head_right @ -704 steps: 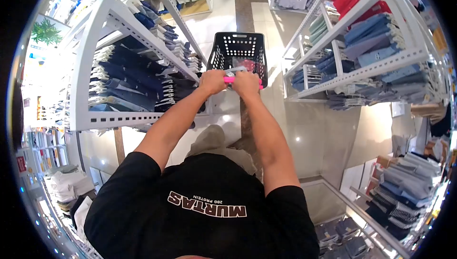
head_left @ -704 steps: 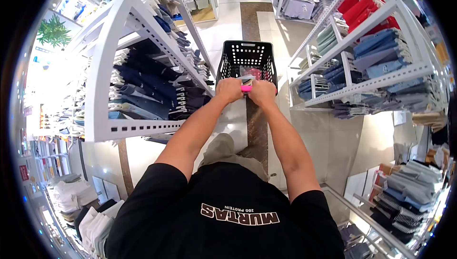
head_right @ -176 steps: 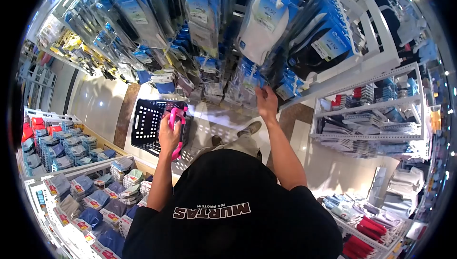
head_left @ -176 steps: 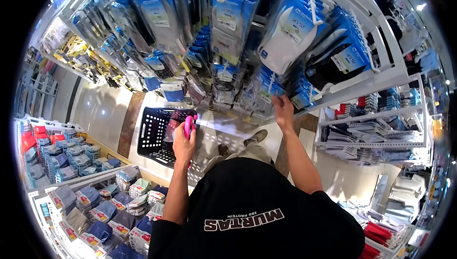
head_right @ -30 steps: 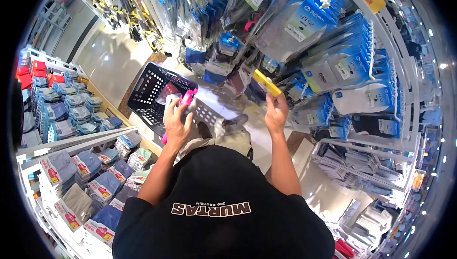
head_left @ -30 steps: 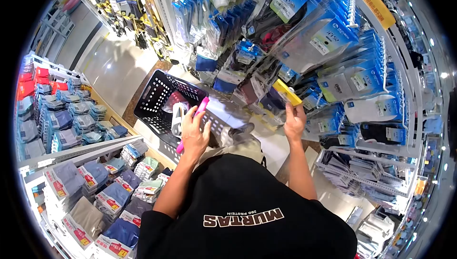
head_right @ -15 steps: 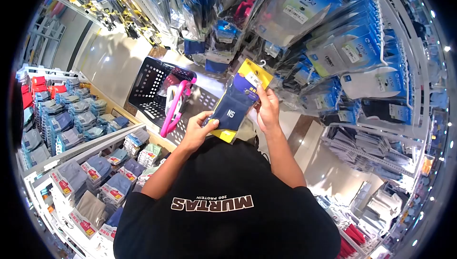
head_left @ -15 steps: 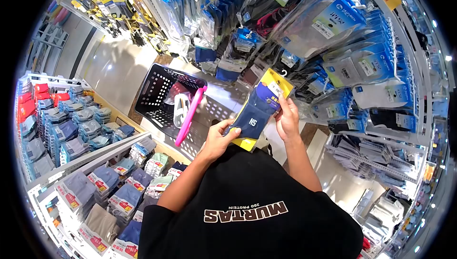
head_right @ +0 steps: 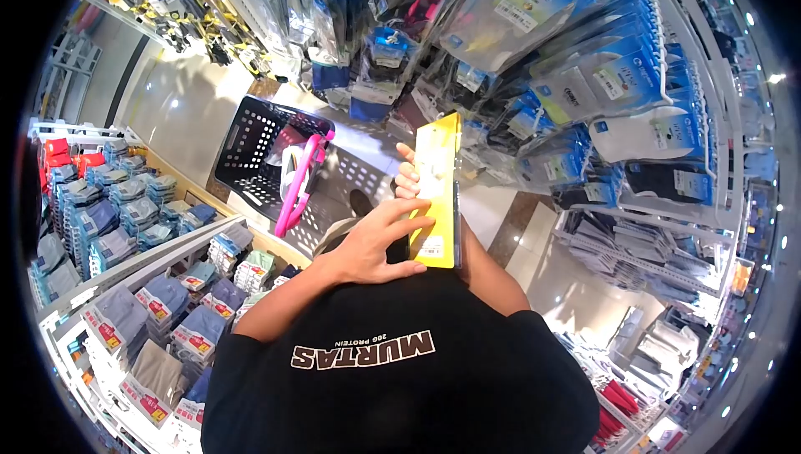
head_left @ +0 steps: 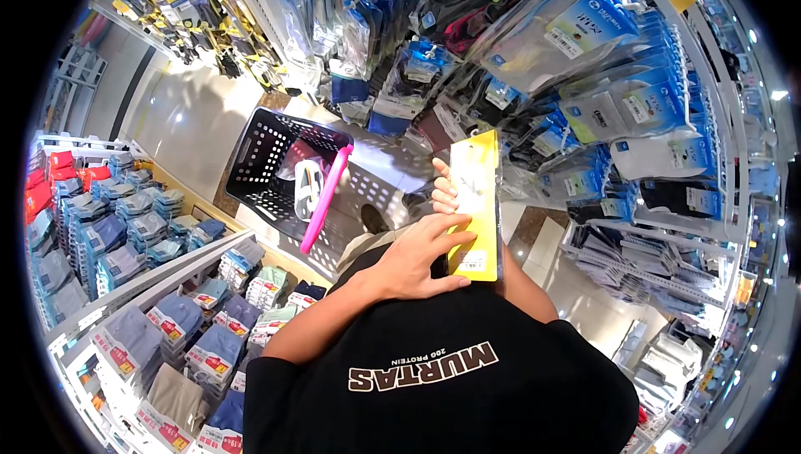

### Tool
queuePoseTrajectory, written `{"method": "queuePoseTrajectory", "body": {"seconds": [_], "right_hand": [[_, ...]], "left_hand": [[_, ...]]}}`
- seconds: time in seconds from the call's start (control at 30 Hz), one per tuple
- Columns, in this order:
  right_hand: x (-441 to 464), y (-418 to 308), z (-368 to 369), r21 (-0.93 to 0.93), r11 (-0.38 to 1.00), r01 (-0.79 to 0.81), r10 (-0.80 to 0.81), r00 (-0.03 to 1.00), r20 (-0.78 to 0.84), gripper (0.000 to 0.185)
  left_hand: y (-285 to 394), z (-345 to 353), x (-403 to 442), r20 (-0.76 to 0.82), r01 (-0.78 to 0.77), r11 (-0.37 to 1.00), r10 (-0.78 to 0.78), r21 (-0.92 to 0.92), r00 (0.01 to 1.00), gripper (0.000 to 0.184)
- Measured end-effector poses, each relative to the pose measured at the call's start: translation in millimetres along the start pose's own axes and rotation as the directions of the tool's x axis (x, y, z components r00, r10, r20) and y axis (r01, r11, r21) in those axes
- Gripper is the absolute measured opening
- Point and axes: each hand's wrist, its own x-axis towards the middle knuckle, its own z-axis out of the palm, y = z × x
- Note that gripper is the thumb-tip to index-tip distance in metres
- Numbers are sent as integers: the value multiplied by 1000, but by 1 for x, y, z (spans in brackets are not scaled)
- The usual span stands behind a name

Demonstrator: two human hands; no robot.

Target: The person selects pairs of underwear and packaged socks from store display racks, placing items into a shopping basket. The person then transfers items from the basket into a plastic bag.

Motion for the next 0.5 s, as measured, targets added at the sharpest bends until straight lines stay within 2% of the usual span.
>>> {"method": "queuePoseTrajectory", "body": {"seconds": [0.1, 0.2, 0.23, 0.27, 0.3, 0.33, 0.4, 0.43, 0.5], "right_hand": [[-4, -7, -6, -36, 999, 24, -23, 999, 36, 58], [-19, -16, -3, -234, 952, 196, -222, 971, -91, 56], [-21, -27, 16, -368, 916, 161, -253, 943, -217, 53], [-19, -28, 43, -582, 806, 108, -436, 773, -460, 44], [-13, -32, 47, -750, 641, 162, -666, 603, -439, 39], [-7, -37, 48, -884, 440, 160, -848, 398, -350, 35], [-20, -61, 40, -977, 201, 76, -920, 358, -162, 28], [-27, -71, 41, -993, -24, -114, -943, 331, -15, 32], [-33, -87, 45, -934, -218, -282, -928, 355, 110, 35]], "left_hand": [[-2, 0, 1, 6, 3, 1000, -3, -15, 1000, 59], [-7, 2, 0, -3, 93, 992, -93, -85, 996, 53], [-15, 5, -3, -6, 150, 987, -151, -66, 989, 50], [-25, 10, -8, -9, 206, 977, -207, -47, 978, 47], [-33, 12, -13, -54, 227, 974, -226, 3, 973, 42], [-38, 10, -17, -61, 280, 959, -276, 52, 959, 40], [-52, 6, -31, -41, 349, 930, -347, 116, 937, 39], [-55, 0, -37, -15, 413, 902, -414, 129, 910, 39], [-70, -9, -51, -93, 385, 907, -374, 172, 923, 39]]}}
